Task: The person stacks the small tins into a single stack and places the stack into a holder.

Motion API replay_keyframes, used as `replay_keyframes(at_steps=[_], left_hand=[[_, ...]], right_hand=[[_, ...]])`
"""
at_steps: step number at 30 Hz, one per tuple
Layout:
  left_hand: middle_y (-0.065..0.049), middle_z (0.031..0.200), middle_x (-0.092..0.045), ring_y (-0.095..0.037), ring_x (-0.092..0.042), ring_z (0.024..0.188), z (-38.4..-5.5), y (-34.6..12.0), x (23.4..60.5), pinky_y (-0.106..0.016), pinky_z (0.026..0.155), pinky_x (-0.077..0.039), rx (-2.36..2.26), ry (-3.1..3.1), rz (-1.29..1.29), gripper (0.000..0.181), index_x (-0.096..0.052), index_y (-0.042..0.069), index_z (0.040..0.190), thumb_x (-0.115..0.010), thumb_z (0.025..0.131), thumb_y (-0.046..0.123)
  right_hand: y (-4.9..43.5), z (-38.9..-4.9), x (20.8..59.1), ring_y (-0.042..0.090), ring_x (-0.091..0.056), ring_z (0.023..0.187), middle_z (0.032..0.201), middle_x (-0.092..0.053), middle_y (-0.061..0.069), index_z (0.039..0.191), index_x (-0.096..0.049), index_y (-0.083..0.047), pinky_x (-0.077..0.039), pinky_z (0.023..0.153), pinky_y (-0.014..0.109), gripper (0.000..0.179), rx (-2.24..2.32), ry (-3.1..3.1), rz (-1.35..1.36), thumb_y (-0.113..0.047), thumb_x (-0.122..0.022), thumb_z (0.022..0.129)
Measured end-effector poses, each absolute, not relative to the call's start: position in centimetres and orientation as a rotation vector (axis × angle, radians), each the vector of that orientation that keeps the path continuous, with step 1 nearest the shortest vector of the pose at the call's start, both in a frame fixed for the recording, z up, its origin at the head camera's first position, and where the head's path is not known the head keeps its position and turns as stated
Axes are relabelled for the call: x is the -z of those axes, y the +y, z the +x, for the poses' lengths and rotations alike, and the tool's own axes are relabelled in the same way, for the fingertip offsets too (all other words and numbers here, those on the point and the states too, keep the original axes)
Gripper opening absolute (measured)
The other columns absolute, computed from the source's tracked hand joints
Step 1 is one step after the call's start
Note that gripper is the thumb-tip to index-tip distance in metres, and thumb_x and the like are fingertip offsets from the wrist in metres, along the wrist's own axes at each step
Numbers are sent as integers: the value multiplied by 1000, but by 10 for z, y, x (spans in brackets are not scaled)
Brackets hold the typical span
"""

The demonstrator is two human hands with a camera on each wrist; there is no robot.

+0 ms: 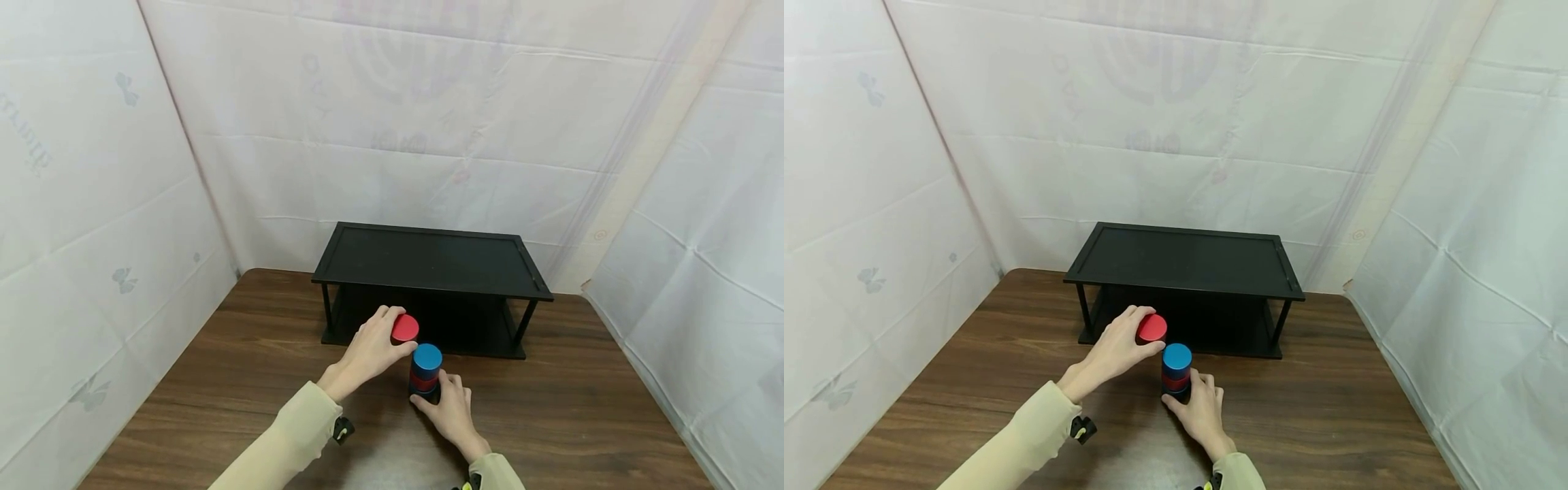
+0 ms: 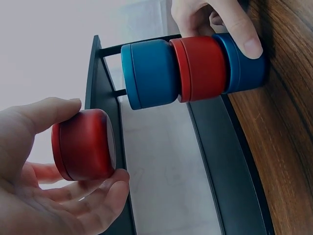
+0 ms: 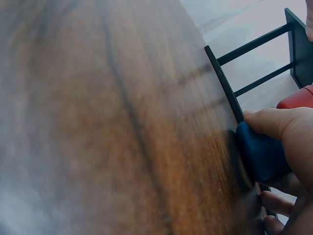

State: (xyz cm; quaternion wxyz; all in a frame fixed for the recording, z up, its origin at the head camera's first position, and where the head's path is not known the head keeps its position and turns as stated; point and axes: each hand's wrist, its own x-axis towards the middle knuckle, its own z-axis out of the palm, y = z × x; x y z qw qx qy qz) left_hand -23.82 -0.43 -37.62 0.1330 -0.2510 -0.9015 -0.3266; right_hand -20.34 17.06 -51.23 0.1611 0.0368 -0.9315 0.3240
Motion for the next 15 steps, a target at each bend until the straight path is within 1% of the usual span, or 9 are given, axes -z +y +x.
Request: replay_keyframes(at_steps=[15], left_hand=[[-4,102,-54,-13,-53,81,-234,6,376,-25,66,-49,906,-2628,-760,56,-49,11,122,-68,77,37]], right_hand=[[170,-203,513,19,-45,100,101,-62,3,112,-54,-12,-27,76,41,54,-920,-2641,126,-41,-73,70]])
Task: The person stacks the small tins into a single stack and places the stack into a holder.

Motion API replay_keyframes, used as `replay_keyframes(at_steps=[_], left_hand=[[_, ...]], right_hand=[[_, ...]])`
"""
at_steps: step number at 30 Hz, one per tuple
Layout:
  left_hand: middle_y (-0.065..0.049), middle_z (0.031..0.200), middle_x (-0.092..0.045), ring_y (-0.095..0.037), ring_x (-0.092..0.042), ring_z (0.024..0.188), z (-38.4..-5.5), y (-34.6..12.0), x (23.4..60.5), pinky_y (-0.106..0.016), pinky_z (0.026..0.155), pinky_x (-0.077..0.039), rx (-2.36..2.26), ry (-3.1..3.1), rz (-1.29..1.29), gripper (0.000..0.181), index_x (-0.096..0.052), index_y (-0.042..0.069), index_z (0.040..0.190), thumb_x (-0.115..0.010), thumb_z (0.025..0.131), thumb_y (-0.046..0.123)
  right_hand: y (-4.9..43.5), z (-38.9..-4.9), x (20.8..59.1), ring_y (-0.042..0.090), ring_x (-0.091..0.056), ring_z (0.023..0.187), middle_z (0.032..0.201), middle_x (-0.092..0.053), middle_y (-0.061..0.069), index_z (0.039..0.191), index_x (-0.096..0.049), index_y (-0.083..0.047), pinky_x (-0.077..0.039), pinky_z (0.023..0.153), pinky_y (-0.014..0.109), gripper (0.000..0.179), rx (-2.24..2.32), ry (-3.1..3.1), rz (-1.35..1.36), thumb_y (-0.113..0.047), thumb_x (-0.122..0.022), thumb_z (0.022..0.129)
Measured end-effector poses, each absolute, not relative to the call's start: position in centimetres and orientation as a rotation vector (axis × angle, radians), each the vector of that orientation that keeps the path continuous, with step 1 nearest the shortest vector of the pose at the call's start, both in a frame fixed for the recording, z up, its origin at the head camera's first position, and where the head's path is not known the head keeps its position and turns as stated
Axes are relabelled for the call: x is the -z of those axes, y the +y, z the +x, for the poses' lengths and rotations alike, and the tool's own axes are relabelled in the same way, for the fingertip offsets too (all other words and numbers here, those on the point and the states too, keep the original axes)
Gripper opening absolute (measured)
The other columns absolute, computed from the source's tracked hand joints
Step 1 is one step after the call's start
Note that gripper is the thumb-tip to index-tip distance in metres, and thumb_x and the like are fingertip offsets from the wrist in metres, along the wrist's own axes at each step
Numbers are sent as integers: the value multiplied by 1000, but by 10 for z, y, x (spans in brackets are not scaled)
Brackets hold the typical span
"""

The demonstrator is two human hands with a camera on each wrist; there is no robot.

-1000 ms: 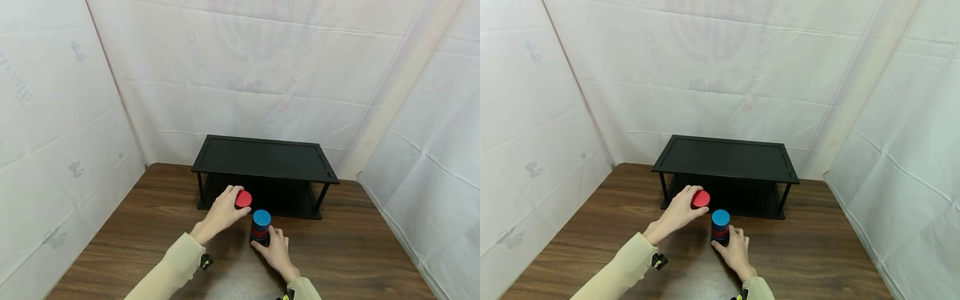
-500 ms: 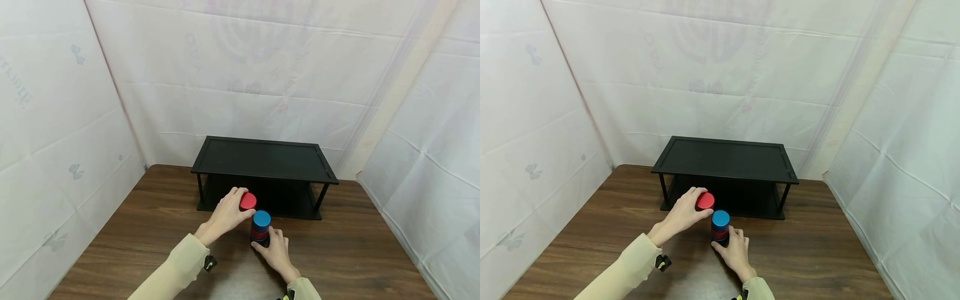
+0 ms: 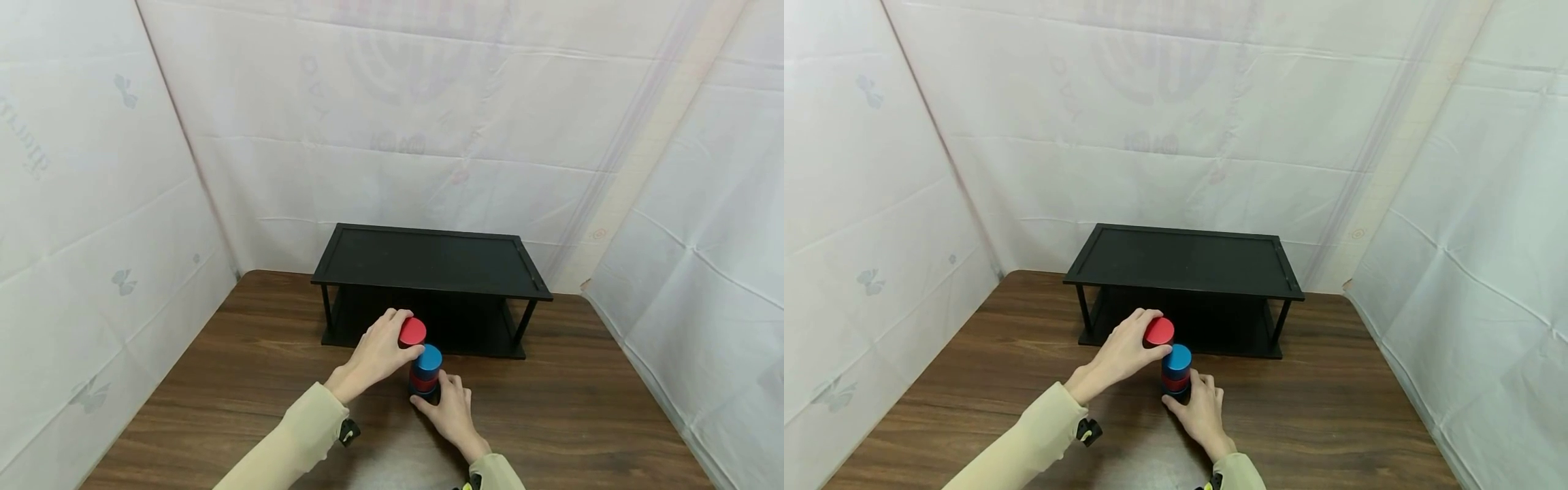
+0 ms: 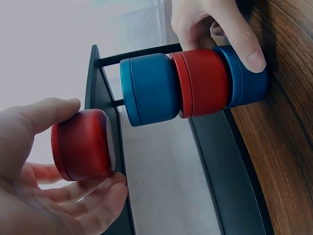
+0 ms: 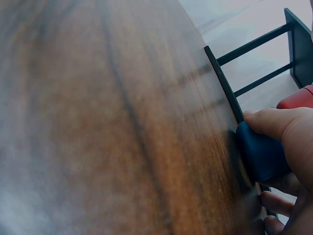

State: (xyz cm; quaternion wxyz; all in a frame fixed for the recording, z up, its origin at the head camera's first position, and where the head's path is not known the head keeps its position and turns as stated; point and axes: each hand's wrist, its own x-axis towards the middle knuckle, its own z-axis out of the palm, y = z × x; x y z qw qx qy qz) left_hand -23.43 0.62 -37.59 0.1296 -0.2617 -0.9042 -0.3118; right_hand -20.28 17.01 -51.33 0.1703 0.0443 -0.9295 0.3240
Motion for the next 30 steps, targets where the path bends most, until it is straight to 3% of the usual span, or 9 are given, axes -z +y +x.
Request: replay_keyframes(at_steps=[30], left_hand=[[-2,101,-54,-12,-53,82,-229,25,381,-23,67,-49,867,-2640,-845,55,-48,13,122,-68,77,38]], right_hand=[[170,-202,515,20,-45,99,97,-60,2,111,-54,-15,-27,75,37,53,-921,-2667,95,-44,-72,70]])
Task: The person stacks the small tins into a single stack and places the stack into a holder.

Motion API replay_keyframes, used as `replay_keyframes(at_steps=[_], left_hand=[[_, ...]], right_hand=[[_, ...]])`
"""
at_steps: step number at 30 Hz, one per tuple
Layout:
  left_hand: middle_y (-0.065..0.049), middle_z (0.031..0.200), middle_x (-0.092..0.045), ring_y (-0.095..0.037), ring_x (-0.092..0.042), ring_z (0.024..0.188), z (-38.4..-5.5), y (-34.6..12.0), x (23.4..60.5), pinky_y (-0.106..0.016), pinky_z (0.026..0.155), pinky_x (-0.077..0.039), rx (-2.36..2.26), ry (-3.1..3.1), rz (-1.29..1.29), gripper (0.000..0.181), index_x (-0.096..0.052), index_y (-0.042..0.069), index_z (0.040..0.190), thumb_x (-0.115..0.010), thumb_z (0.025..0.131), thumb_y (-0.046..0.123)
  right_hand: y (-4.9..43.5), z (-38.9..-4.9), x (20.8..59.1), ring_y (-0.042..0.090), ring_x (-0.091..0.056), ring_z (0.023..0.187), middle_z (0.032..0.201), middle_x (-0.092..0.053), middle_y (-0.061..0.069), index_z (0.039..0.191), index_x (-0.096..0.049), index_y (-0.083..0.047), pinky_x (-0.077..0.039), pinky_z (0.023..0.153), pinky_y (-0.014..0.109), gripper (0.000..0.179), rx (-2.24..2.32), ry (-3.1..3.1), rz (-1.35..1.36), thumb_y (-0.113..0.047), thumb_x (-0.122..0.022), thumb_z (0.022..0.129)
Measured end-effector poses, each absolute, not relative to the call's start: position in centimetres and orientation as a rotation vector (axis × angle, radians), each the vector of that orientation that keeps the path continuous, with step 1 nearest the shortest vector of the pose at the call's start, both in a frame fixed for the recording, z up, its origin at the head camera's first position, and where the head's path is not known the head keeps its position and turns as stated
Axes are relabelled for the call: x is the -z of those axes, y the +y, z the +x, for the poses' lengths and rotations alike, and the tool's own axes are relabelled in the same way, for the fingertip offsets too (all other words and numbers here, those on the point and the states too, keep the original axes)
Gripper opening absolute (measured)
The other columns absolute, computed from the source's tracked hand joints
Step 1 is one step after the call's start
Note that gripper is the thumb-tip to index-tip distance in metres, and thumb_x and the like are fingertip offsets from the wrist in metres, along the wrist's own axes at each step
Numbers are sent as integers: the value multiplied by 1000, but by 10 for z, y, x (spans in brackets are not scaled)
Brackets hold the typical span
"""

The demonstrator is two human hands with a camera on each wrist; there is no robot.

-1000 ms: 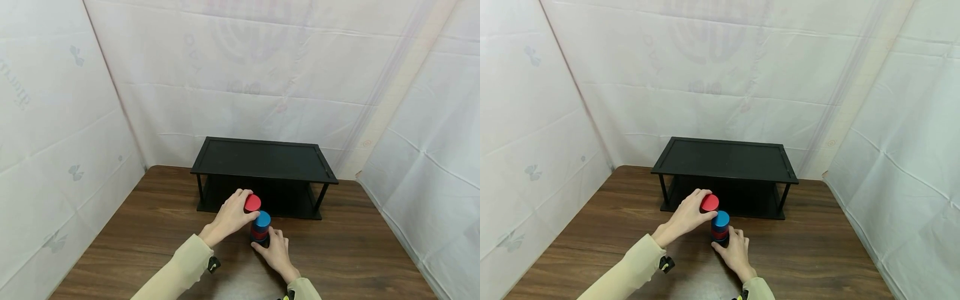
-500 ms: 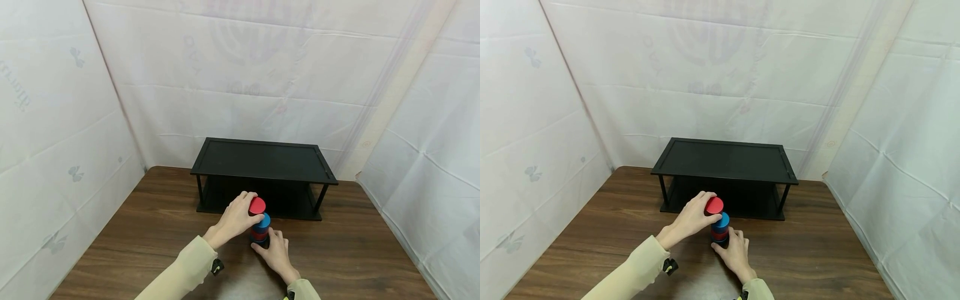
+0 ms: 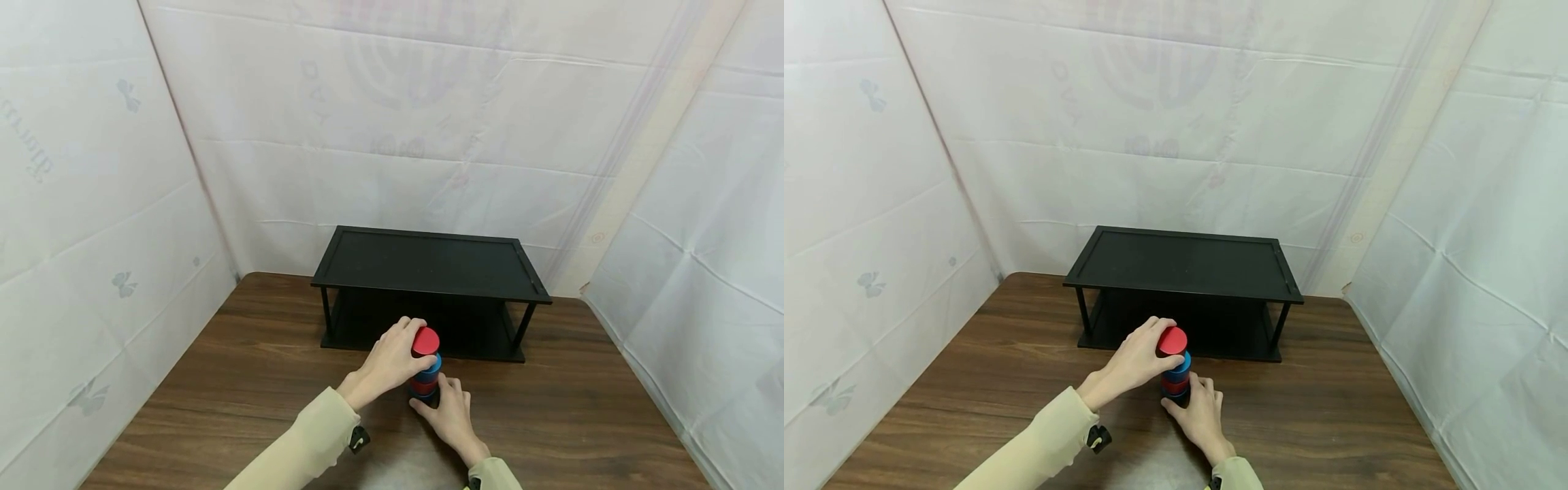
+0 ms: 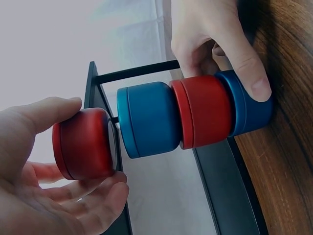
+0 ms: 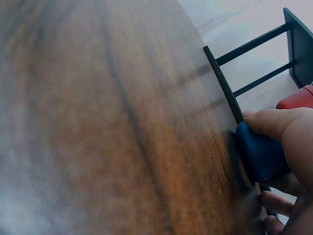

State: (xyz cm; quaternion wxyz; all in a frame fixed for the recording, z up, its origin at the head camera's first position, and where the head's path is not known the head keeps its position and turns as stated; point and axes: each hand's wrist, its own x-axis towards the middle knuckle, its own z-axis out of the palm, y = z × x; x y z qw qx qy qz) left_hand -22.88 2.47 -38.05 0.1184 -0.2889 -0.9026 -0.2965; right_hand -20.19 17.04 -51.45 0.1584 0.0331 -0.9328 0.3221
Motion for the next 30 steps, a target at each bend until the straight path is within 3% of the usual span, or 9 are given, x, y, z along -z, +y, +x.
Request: replay_keyframes(at_steps=[30], left_hand=[[-4,102,-55,-13,-54,82,-225,29,386,-23,65,-48,834,-2659,-878,56,-49,10,122,-67,77,39]], right_hand=[[171,-202,514,20,-45,100,96,-62,-2,106,-54,-18,-27,79,43,46,-935,-2654,120,-43,-72,71]])
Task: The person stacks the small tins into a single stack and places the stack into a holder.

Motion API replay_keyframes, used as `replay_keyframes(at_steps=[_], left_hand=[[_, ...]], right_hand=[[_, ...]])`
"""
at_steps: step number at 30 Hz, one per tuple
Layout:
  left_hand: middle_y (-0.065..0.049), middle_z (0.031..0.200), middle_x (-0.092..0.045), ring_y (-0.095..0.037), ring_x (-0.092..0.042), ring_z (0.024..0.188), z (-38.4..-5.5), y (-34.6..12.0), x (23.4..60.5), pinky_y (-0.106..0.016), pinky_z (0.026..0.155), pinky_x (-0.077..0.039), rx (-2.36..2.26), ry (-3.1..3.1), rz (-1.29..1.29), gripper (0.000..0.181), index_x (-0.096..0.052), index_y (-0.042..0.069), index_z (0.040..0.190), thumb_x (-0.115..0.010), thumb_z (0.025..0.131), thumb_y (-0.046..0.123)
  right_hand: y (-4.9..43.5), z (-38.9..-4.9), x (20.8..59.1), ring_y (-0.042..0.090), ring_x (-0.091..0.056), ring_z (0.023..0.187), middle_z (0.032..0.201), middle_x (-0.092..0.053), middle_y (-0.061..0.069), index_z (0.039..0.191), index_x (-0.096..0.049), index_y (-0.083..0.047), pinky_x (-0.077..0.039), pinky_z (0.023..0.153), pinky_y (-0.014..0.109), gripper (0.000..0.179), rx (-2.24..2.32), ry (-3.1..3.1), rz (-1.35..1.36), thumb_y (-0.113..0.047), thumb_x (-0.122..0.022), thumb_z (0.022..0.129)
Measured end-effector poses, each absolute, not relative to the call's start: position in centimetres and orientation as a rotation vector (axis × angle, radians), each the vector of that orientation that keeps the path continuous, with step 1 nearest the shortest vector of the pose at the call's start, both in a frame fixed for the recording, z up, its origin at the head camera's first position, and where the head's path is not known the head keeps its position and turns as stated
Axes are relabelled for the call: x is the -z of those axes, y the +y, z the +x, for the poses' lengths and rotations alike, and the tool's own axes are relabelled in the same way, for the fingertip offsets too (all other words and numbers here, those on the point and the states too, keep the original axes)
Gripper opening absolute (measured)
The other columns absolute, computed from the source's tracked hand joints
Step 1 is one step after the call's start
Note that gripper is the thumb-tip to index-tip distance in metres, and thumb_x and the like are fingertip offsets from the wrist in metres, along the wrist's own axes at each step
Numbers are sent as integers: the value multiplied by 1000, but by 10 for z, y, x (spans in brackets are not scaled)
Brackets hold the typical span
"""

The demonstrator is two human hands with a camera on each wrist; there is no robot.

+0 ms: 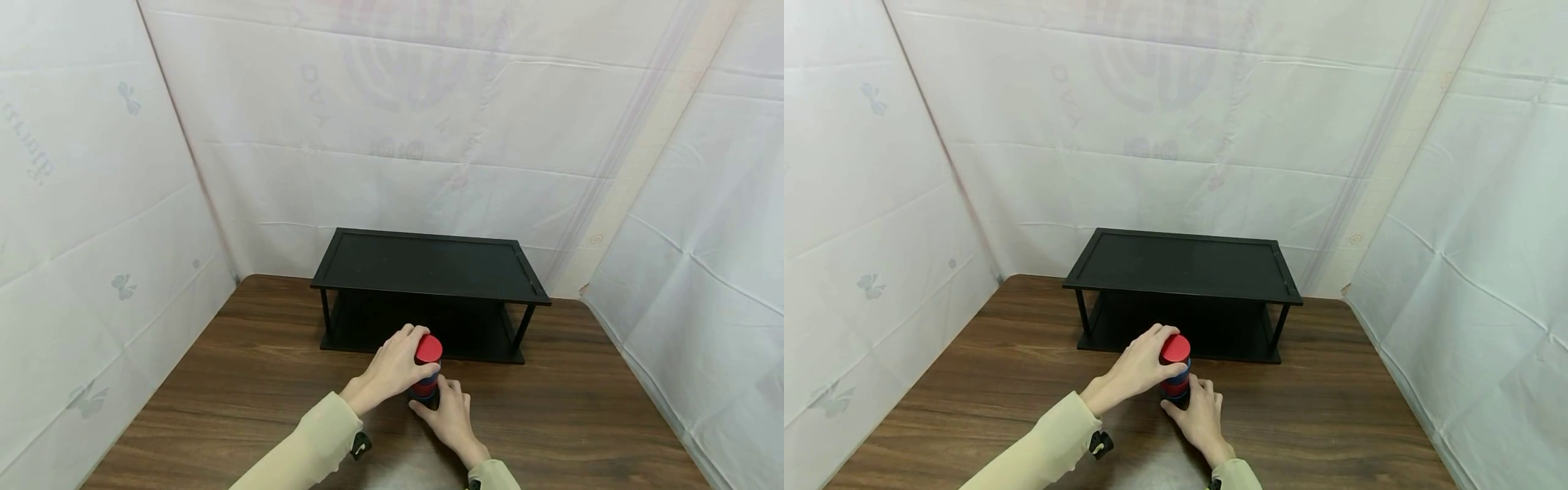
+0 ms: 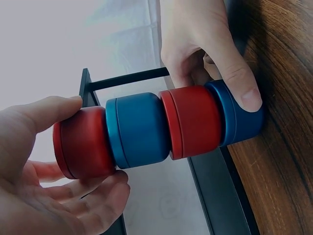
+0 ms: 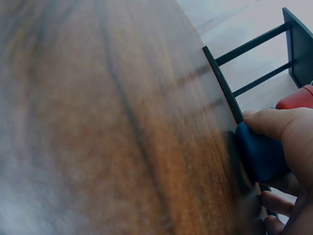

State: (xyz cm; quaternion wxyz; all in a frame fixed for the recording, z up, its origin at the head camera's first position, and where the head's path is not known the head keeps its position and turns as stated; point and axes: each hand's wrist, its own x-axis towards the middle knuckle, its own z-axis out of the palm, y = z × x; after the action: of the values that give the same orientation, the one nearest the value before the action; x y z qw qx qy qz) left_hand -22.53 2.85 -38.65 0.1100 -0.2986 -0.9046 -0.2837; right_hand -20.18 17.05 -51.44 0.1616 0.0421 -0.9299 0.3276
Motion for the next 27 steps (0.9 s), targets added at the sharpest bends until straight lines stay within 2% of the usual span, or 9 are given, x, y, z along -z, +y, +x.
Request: replay_keyframes(at_steps=[7,27], left_hand=[[-3,101,-55,-12,-53,81,-227,28,387,-23,67,-48,850,-2662,-887,54,-48,11,122,-66,78,37],[-1,100,-55,-10,-53,81,-228,28,391,-20,67,-47,885,-2672,-926,56,-46,11,125,-66,78,35]], right_hand=[[171,-202,514,18,-42,103,98,-60,-4,111,-53,-17,-25,78,37,50,-982,-2688,106,-44,-70,73],[171,-200,517,17,-44,98,98,-62,-1,111,-53,-14,-25,75,37,52,-960,-2658,144,-44,-70,72]])
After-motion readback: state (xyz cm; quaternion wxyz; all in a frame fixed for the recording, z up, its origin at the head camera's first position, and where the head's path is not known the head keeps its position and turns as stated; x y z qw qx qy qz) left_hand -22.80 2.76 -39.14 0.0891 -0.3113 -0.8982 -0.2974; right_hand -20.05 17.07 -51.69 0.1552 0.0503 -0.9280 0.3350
